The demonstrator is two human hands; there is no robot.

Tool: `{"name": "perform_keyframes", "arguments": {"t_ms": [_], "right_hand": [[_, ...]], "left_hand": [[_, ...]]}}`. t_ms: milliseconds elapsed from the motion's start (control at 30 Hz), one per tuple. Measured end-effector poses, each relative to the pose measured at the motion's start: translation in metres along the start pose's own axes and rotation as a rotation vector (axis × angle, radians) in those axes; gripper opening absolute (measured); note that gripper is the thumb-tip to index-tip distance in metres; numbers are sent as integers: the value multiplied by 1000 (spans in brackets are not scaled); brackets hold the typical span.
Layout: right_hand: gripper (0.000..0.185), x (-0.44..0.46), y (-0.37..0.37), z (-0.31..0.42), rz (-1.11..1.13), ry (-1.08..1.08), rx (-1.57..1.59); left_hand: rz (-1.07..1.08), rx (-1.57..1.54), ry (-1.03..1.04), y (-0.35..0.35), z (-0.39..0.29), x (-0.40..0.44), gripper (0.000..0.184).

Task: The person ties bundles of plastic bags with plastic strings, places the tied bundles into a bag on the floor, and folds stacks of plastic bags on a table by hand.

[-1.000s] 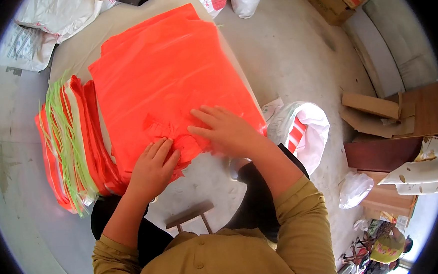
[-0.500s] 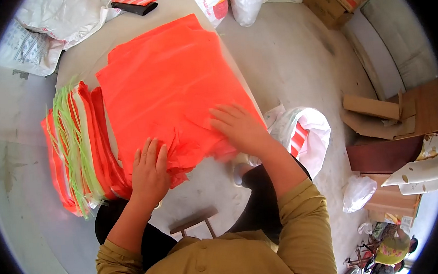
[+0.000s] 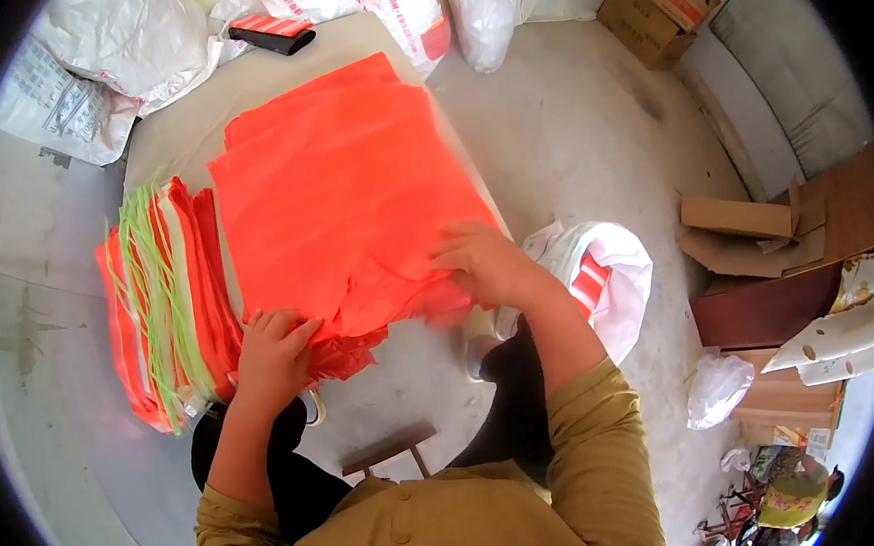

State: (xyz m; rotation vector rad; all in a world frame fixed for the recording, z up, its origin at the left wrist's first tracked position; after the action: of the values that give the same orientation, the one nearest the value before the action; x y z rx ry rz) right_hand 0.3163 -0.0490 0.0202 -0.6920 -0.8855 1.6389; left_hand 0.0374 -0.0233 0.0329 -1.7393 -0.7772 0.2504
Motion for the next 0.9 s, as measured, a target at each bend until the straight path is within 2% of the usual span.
{"name": "perform_keyframes", "arguments": {"t_ms": [167,267,367,467,567,667,733,900], "right_hand": [[16,0,-7,-15,96,270,422],[6,13,-7,-30,79,301,577],[8,31,2,-51,36,317,622],[11,46,6,-62,69,374,561],[17,57,7,-59,66,377,557],[24,64,9,-58,53,396,517],[28,66,16,-67,100,486,455],[33,68,8,-59,55,495,467]], "left_hand": [[24,-277,-63,-22,20,-1,27],[105,-372,-250,-21,42,-4,27],[250,-444,-441,-19,60,6,33],[275,-617,-548,-10,80,16,37],[215,-733,-495,10,99,19,39],[295,-790,-532,30,111,11,44],[284,-781,-542,26,108,13,46],[310,-725,-556,13,103,21,42]]}}
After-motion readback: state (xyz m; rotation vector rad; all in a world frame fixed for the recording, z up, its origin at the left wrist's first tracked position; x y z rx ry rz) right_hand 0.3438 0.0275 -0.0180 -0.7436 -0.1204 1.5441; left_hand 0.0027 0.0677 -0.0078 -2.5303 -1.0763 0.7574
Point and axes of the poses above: each hand's wrist, its own x-axis towards the middle knuckle, its own y-axis out of the palm, z = x × y, the point moved 9 cm from there along x, towards the middle knuckle, and after that the axes turned 4 degrees about y, right-handed, at the moved point
